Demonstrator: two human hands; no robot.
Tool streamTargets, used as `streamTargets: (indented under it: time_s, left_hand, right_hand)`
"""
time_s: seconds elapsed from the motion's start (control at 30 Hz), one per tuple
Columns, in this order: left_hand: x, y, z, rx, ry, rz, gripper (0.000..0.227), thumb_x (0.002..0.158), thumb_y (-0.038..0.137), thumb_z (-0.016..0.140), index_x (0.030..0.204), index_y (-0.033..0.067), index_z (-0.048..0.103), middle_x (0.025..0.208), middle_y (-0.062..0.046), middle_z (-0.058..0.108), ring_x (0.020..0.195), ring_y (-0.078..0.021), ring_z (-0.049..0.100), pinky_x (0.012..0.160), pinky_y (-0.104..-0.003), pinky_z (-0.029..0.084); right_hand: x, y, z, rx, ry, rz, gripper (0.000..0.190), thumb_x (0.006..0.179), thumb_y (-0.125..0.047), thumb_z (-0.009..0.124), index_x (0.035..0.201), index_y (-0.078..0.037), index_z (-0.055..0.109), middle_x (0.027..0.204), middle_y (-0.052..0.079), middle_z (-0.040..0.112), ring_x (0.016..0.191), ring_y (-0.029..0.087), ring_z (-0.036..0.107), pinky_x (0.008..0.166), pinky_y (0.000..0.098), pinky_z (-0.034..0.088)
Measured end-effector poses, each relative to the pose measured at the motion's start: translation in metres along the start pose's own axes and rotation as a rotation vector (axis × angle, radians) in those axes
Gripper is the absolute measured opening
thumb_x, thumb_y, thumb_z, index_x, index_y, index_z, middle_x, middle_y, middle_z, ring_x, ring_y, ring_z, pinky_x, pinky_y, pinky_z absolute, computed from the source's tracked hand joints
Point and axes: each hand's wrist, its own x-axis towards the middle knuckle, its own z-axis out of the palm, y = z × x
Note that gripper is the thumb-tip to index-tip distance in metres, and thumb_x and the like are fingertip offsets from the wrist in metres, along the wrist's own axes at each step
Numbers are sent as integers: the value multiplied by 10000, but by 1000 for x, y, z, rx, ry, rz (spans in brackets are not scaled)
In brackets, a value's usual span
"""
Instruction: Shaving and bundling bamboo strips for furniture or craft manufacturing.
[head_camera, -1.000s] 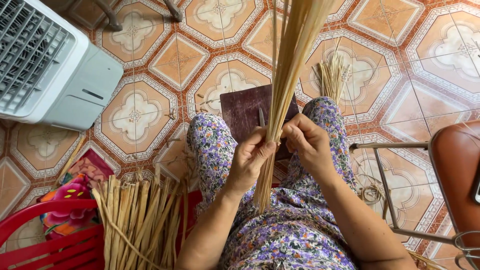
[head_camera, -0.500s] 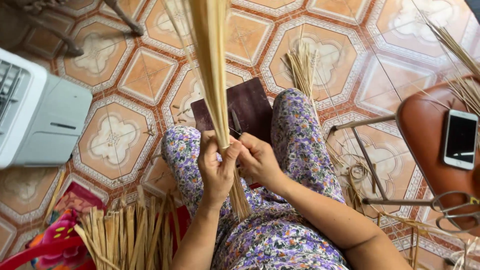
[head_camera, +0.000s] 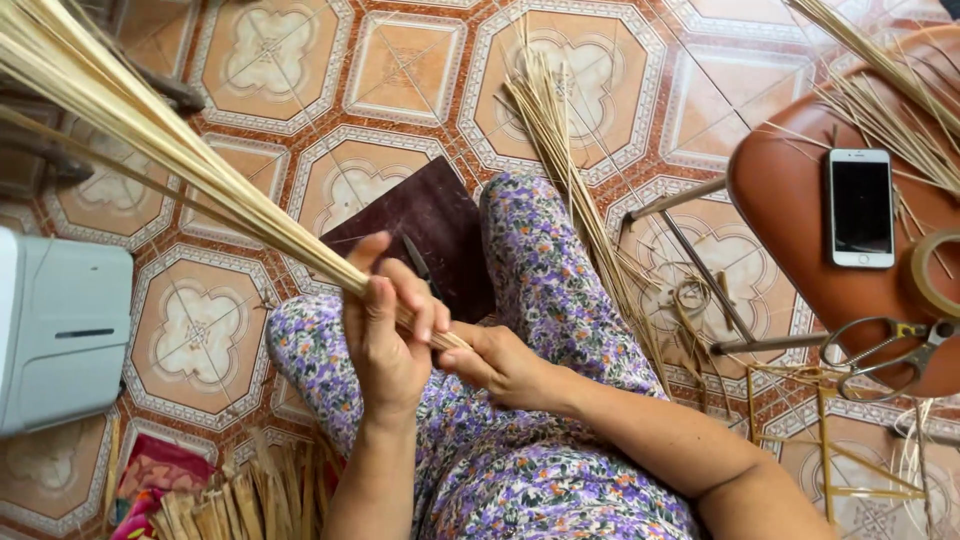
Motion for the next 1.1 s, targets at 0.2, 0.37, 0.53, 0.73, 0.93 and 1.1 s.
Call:
streamTargets:
  time_s: [0.2, 0.37, 0.53, 0.73, 0.93, 1.1]
  left_hand:
    - [4, -49, 3, 30, -163, -268, 235, 1112, 318, 490, 1111, 89, 543, 808, -18, 541, 715, -124, 556, 776, -326, 567]
    - [4, -101, 1, -148, -137, -287, 256, 1207, 296, 493, 1059, 90, 529, 743, 20, 457, 672, -73, 447, 623, -248, 460]
    - [38, -109, 25, 131, -253, -421, 312, 1071, 243, 569, 1318, 57, 524, 1032, -45, 611, 984, -150, 626, 912, -326, 545]
    - [80, -160, 10, -171, -144, -628, 344, 1074, 241, 552, 1372, 71, 518, 1126, -124, 688, 1055, -210, 683, 984, -381, 563]
    - [99, -202, 7, -262, -87, -628, 311, 1102, 240, 554, 1370, 96, 492, 1093, -111, 671, 1061, -222, 676, 1002, -402, 571]
    - [112, -210, 11, -117, -102, -639, 306, 1078, 195, 574, 1352, 88, 492, 1089, -104, 668, 1084, -226, 665, 996, -406, 576]
  right_hand:
    - [-23, 16, -32, 288, 69, 75, 332, 1090, -352, 482, 973, -57, 578, 783, -32, 578, 693, 67, 538, 612, 256, 472]
    - [-46, 62, -48, 342, 161, 131, 305, 1097, -324, 503, 923, -79, 553, 700, -52, 472, 601, 52, 413, 519, 226, 339]
    - [-54, 50, -92, 269, 311, 212, 302, 1068, -307, 517, 928, -61, 620, 625, -47, 496, 525, 66, 446, 461, 239, 355]
    - [-54, 40, -141, 134, 417, 352, 285, 1050, -275, 538, 1010, -34, 686, 625, -43, 479, 543, 64, 438, 478, 241, 367]
    - [-51, 80, -184, 233, 462, 350, 469, 1018, -433, 496, 1168, -32, 688, 787, 23, 647, 695, 109, 608, 610, 268, 520]
    - [-32, 83, -214, 259, 469, 269, 638, 1002, -558, 461, 1317, -34, 641, 991, 87, 731, 852, 164, 693, 737, 310, 579]
